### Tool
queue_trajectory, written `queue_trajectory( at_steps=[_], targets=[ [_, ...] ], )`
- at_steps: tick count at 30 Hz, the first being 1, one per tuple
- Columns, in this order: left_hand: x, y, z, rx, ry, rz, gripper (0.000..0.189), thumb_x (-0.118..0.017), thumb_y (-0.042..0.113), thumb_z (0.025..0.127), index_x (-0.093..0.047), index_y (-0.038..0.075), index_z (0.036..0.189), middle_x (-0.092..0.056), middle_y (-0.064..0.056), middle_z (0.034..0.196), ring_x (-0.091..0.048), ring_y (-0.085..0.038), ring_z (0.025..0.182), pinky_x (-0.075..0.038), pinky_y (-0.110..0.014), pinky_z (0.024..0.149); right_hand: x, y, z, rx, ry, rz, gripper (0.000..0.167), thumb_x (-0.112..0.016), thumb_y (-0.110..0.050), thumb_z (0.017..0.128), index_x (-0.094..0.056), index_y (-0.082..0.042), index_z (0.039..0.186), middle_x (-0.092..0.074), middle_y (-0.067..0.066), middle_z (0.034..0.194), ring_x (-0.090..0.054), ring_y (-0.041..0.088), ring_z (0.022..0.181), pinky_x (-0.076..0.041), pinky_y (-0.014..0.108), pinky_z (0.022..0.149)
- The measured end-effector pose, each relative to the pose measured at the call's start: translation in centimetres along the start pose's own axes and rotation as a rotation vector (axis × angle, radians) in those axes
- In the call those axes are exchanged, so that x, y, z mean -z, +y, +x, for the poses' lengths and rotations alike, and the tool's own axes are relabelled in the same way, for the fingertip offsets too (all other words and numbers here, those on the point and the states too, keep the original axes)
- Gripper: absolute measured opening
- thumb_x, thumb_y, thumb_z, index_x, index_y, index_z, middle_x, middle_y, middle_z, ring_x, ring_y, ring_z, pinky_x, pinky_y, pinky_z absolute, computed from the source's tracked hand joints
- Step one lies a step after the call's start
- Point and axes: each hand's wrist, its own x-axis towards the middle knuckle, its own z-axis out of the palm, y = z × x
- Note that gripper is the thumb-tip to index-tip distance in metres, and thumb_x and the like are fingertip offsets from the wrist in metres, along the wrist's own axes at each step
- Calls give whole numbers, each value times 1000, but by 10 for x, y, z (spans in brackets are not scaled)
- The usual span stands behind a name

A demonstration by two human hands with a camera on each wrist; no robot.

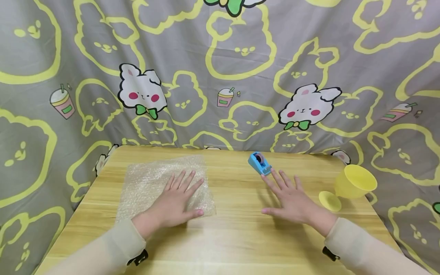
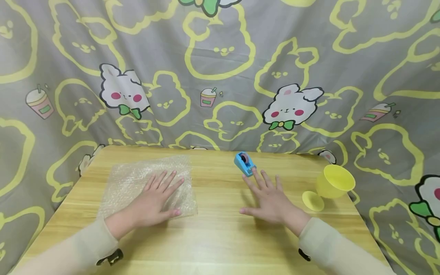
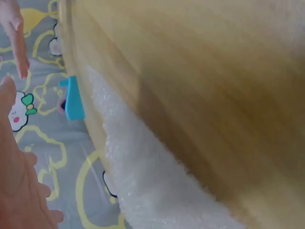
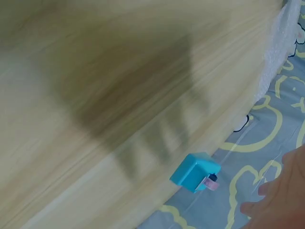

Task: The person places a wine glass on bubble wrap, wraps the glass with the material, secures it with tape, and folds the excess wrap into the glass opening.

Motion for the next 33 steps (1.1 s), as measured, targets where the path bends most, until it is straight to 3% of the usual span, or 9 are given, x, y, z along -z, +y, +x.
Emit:
queue_trajectory(
  at_steps=[4, 15, 23, 33],
  targets=[
    [-4, 1, -4, -11, 23, -7, 90, -58, 65, 91, -24, 21, 160, -14, -16, 165, -8, -44, 150, -4, -65, 118, -2, -4, 1, 6, -6, 10, 99, -60, -70, 87, -13, -27, 162, -4, 16, 166, -9, 47, 149, -2, 77, 109],
    [-11, -4, -16, 28, 10, -33, 89, -57, 66, 91, -22, 23, 161, -14, -15, 165, -7, -43, 150, -3, -63, 119, -13, -14, 3, 13, -6, 51, 99, -65, -65, 87, -14, -25, 162, -4, 16, 166, -5, 45, 150, 1, 77, 109],
    [-16, -8, -24, 26, 38, -54, 87, -62, 61, 91, -30, 17, 158, -20, -18, 163, -13, -44, 149, -6, -64, 118, -22, -23, 8, 44, -8, 79, 98, -63, -65, 88, -15, -24, 162, -3, 14, 166, -2, 43, 150, -1, 76, 110],
    [-22, -15, -32, 55, 35, -63, 85, -57, 65, 92, -32, 18, 158, -20, -18, 163, -19, -47, 147, -12, -65, 117, -31, -36, 16, 57, -54, 101, 96, -62, -65, 89, -15, -23, 162, -3, 15, 166, -3, 41, 151, 1, 74, 111]
  ],
)
